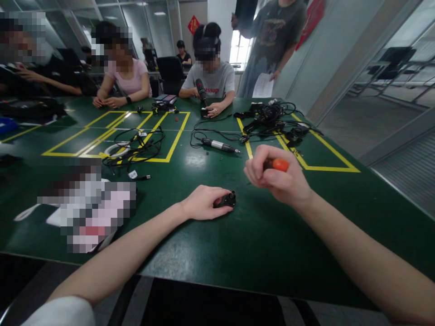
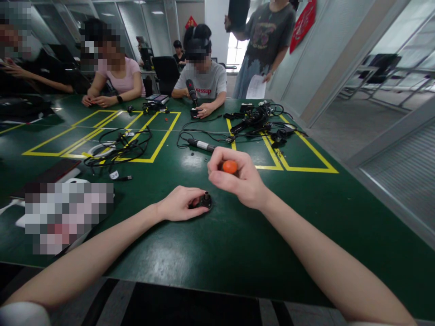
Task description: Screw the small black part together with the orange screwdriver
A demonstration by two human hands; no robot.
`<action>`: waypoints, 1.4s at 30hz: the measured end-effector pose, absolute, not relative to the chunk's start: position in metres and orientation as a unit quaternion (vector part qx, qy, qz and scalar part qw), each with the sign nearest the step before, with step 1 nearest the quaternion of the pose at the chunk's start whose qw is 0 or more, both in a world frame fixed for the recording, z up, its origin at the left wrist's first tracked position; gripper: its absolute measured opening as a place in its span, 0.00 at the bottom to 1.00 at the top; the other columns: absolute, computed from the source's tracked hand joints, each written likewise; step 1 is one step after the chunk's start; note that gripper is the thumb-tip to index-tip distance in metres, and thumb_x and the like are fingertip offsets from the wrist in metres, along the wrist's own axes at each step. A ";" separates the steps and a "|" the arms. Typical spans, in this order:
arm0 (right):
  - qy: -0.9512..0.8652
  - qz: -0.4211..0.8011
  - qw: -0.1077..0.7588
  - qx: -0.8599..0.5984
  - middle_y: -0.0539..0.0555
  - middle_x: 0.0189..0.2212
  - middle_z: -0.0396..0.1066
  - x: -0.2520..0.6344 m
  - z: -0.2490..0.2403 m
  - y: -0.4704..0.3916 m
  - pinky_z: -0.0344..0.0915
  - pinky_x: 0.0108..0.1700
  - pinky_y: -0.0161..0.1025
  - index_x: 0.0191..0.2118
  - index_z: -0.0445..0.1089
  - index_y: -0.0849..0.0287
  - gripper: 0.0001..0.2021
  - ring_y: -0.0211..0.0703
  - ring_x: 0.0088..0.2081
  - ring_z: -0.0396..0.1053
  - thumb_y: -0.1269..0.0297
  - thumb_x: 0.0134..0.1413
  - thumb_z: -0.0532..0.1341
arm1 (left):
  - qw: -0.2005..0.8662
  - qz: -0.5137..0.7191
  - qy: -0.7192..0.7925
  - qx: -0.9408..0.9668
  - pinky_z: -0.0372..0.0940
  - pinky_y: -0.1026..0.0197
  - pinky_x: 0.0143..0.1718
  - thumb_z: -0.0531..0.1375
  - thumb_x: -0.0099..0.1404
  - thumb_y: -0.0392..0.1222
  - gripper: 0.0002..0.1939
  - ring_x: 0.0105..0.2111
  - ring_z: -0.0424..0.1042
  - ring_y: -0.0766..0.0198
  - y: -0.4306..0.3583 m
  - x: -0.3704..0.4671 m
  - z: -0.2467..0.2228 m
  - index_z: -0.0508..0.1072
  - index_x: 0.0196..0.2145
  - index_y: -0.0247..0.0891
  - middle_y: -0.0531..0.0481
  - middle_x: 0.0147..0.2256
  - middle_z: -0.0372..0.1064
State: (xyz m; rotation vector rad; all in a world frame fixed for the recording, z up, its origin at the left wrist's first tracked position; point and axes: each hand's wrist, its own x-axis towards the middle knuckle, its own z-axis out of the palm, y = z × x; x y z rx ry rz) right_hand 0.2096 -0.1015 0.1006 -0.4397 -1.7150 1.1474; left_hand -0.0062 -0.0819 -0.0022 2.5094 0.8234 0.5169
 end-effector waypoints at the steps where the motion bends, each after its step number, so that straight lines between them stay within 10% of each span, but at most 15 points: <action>1: -0.743 0.421 0.472 -0.219 0.44 0.20 0.60 0.213 0.101 -0.099 0.50 0.27 0.36 0.28 0.67 0.56 0.18 0.35 0.22 0.53 0.51 0.58 0.71 | 0.220 0.188 0.299 0.909 0.59 0.64 0.30 0.63 0.71 0.50 0.12 0.26 0.70 0.67 -0.082 -0.006 -0.002 0.75 0.40 0.39 0.56 0.27 0.71; 7: -0.903 0.191 0.122 -0.365 0.45 0.21 0.63 0.216 0.102 -0.087 0.48 0.30 0.36 0.28 0.67 0.56 0.13 0.36 0.24 0.56 0.60 0.51 0.71 | 0.233 0.182 0.300 0.907 0.53 0.64 0.27 0.61 0.69 0.51 0.16 0.23 0.63 0.68 -0.081 -0.006 0.000 0.66 0.29 0.40 0.57 0.23 0.65; 12: -0.902 0.106 -0.003 -0.418 0.48 0.24 0.68 0.208 0.100 -0.085 0.47 0.31 0.36 0.33 0.70 0.56 0.11 0.40 0.26 0.61 0.61 0.50 0.72 | 0.241 0.180 0.299 0.906 0.51 0.63 0.27 0.61 0.66 0.51 0.18 0.22 0.60 0.68 -0.080 -0.005 0.001 0.61 0.26 0.40 0.57 0.23 0.62; 42: -0.915 0.100 -0.040 -0.390 0.51 0.29 0.75 0.201 0.089 -0.086 0.48 0.31 0.36 0.35 0.72 0.56 0.07 0.43 0.29 0.68 0.63 0.51 0.68 | 0.246 0.159 0.324 0.899 0.54 0.64 0.27 0.62 0.64 0.49 0.16 0.23 0.62 0.69 -0.081 -0.005 0.005 0.63 0.26 0.39 0.57 0.23 0.64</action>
